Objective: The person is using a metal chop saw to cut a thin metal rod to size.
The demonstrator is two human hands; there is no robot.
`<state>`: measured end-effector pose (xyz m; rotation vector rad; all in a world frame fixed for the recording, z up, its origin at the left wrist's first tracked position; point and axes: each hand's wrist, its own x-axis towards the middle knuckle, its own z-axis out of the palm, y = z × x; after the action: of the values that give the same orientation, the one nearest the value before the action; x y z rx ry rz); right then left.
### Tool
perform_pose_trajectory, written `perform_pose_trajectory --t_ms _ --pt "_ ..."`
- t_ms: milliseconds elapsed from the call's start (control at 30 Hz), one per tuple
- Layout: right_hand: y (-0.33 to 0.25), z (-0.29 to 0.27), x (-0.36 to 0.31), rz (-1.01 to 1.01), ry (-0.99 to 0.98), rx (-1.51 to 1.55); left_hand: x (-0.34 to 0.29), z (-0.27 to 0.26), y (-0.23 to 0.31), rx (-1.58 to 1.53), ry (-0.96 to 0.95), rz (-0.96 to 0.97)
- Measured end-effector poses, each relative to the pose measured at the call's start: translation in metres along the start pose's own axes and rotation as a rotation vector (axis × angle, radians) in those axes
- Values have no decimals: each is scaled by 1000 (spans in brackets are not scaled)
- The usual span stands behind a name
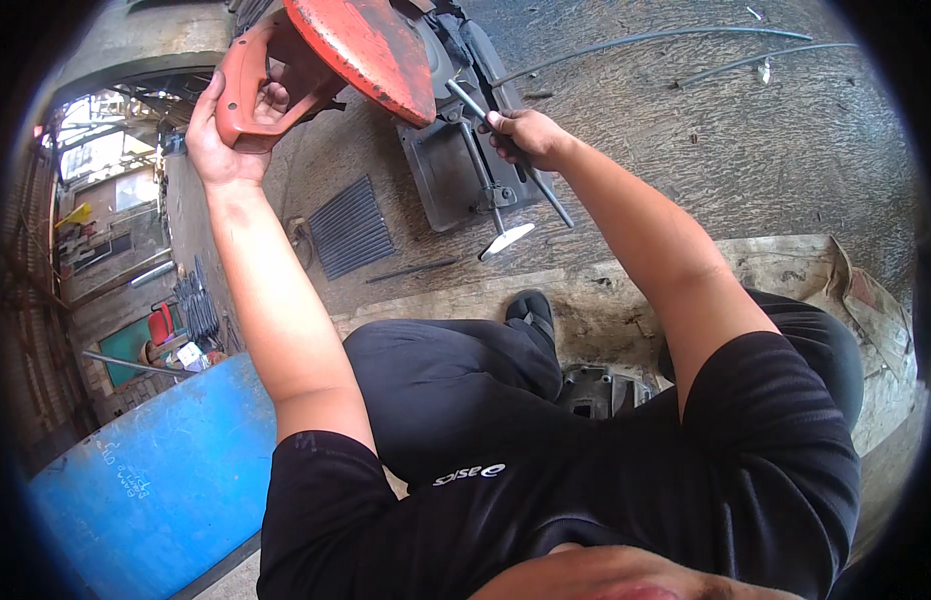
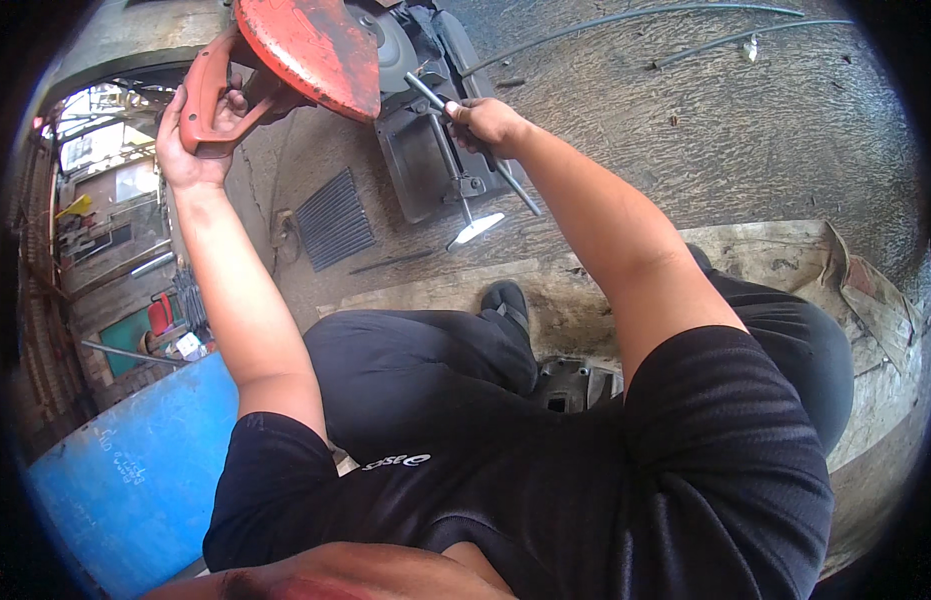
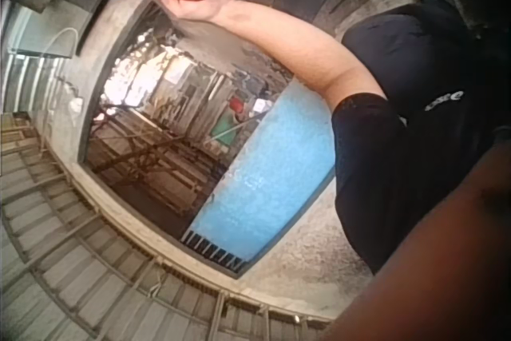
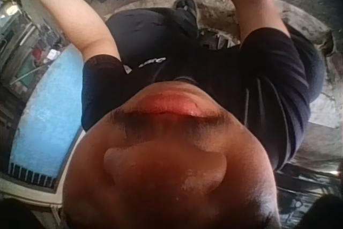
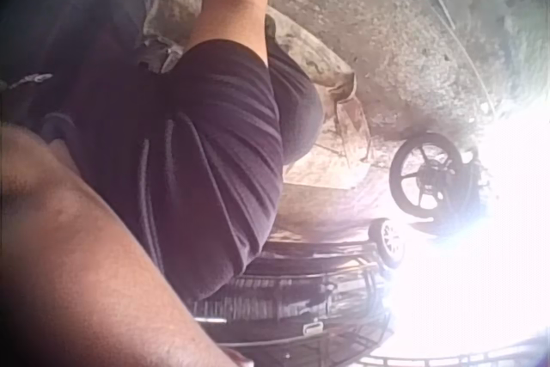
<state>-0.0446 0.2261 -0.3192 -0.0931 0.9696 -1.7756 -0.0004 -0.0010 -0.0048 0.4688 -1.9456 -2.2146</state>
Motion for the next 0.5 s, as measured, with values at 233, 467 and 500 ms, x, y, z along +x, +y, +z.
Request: perform_pose_trajectory --t_ms 233,467,500 --pt "-4 1 6 -68 66 -43 1 -2 -1 -9 -1 -3" --pt "-15 6 9 -173 407 -485 1 -3 -1 -16 7 -19" --pt "-16 8 9 -213 520 -631 1 -4 -1 -29 -1 -26"
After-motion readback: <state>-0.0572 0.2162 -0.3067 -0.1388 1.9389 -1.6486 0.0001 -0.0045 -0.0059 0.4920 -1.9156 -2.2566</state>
